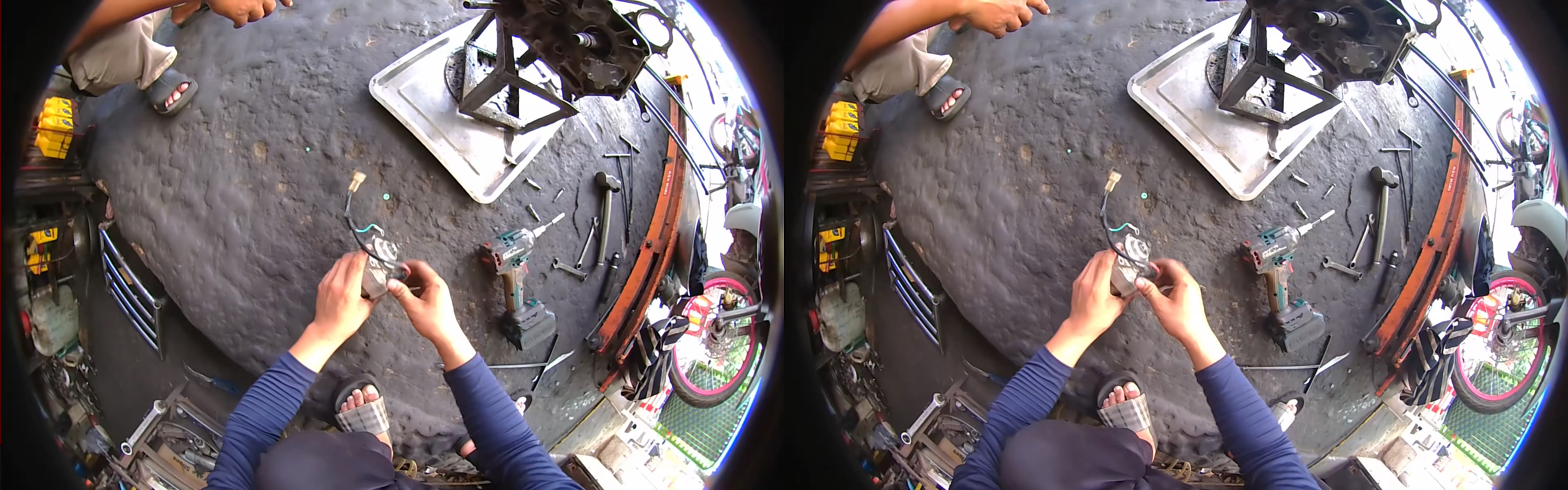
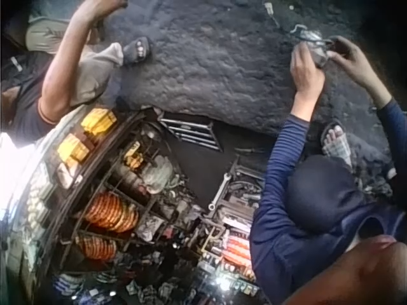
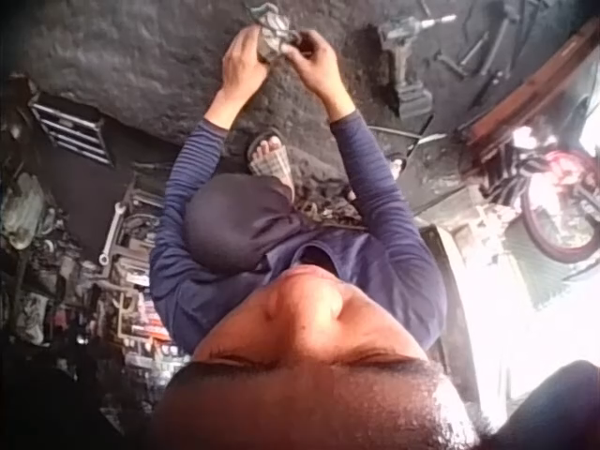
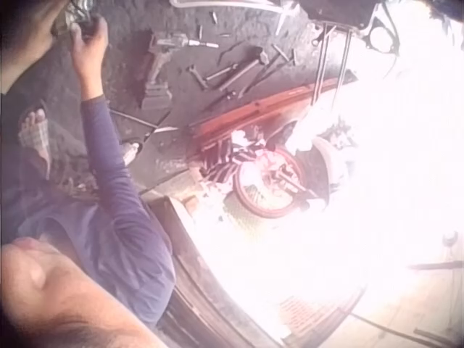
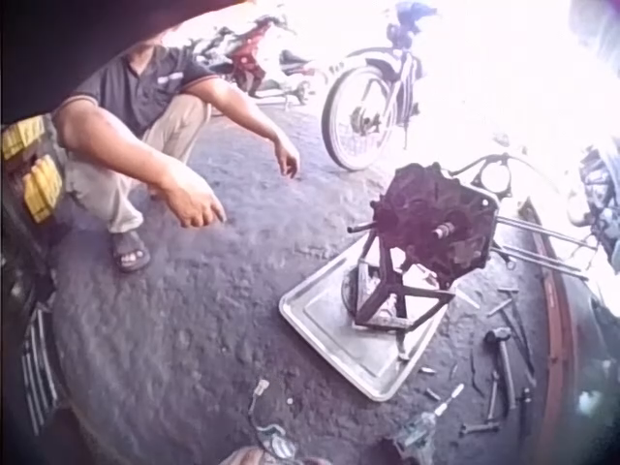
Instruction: Disassemble and repair motorcycle engine components using various hand tools.
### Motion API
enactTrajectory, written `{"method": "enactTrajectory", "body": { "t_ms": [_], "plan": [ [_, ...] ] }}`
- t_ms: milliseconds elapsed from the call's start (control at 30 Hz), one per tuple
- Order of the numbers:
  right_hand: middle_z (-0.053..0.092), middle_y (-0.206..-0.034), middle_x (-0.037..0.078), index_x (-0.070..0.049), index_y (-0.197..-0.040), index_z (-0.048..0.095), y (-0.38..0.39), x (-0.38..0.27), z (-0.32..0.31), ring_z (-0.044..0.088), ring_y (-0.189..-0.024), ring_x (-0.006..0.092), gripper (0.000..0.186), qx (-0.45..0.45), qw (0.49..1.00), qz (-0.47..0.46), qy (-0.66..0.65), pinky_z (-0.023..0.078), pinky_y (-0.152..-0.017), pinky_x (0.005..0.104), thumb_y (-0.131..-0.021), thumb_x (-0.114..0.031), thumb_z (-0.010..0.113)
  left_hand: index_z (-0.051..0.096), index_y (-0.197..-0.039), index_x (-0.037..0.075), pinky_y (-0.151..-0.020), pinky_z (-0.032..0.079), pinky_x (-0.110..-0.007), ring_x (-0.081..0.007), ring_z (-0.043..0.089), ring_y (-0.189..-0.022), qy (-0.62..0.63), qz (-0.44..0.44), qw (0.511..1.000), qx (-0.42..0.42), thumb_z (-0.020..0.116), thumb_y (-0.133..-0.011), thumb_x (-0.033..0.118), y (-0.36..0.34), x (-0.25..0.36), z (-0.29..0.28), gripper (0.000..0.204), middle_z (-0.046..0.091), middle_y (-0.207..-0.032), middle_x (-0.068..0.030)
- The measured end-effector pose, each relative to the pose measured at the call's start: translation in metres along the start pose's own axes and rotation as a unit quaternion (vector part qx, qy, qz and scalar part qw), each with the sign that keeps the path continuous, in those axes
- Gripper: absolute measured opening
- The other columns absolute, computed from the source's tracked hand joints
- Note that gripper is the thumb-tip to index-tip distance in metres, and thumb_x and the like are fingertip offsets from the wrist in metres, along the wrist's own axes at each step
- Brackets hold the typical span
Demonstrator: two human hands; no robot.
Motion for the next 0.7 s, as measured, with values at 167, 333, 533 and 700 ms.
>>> {"method": "enactTrajectory", "body": {
  "t_ms": [167, 333, 533, 700],
  "plan": [
    [0.057, -0.144, 0.018, -0.003, -0.158, 0.036, 0.018, 0.006, 0.029, 0.059, -0.128, 0.0257, 0.082, -0.005, 0.964, 0.027, -0.263, 0.049, -0.109, 0.0403, -0.092, -0.017, 0.082, 0.039, -0.153, -0.007, -0.106, 0.052, -0.045, -0.0455, 0.063, -0.125, 0.151, -0.085, 0.985, -0.019, 0.073, -0.087, 0.004, 0.007, 0.019, 0.001, 0.076, 0.056, -0.142, -0.0291],
    [0.070, -0.122, 0.014, 0.003, -0.138, 0.055, 0.022, -0.012, -0.021, 0.071, -0.110, 0.0266, 0.050, 0.019, 0.913, 0.090, -0.398, 0.058, -0.096, 0.0413, -0.103, -0.031, 0.064, 0.066, -0.126, -0.008, -0.101, 0.057, -0.038, -0.0215, 0.072, -0.111, 0.444, -0.086, 0.890, -0.058, 0.061, -0.102, 0.004, 0.001, 0.021, -0.022, 0.027, 0.073, -0.122, -0.0158],
    [0.071, -0.100, 0.021, 0.001, -0.131, 0.057, 0.027, -0.044, -0.055, 0.074, -0.080, 0.0324, 0.066, -0.065, 0.875, 0.157, -0.453, 0.062, -0.066, 0.0423, -0.099, -0.057, 0.063, 0.065, -0.127, 0.000, -0.091, 0.057, -0.031, -0.0136, 0.070, -0.105, 0.636, -0.188, 0.747, -0.043, 0.068, -0.104, 0.011, -0.035, 0.018, 0.021, 0.027, 0.074, -0.119, -0.0068],
    [0.071, -0.097, 0.020, -0.003, -0.133, 0.056, 0.033, -0.054, -0.070, 0.072, -0.076, 0.0302, 0.063, 0.009, 0.862, 0.187, -0.471, 0.059, -0.062, 0.0397, -0.099, -0.056, 0.064, 0.065, -0.126, -0.001, -0.092, 0.059, -0.031, -0.0138, 0.071, -0.101, 0.537, -0.078, 0.836, -0.080, 0.067, -0.104, 0.007, -0.054, 0.033, 0.001, 0.024, 0.074, -0.115, -0.0069]
  ]
}}
Point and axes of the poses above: each hand's wrist, its own y-axis away from the middle knuckle, its own z-axis out of the palm, x = y × z, the point moved 6 cm from there along -y, towards the middle knuckle
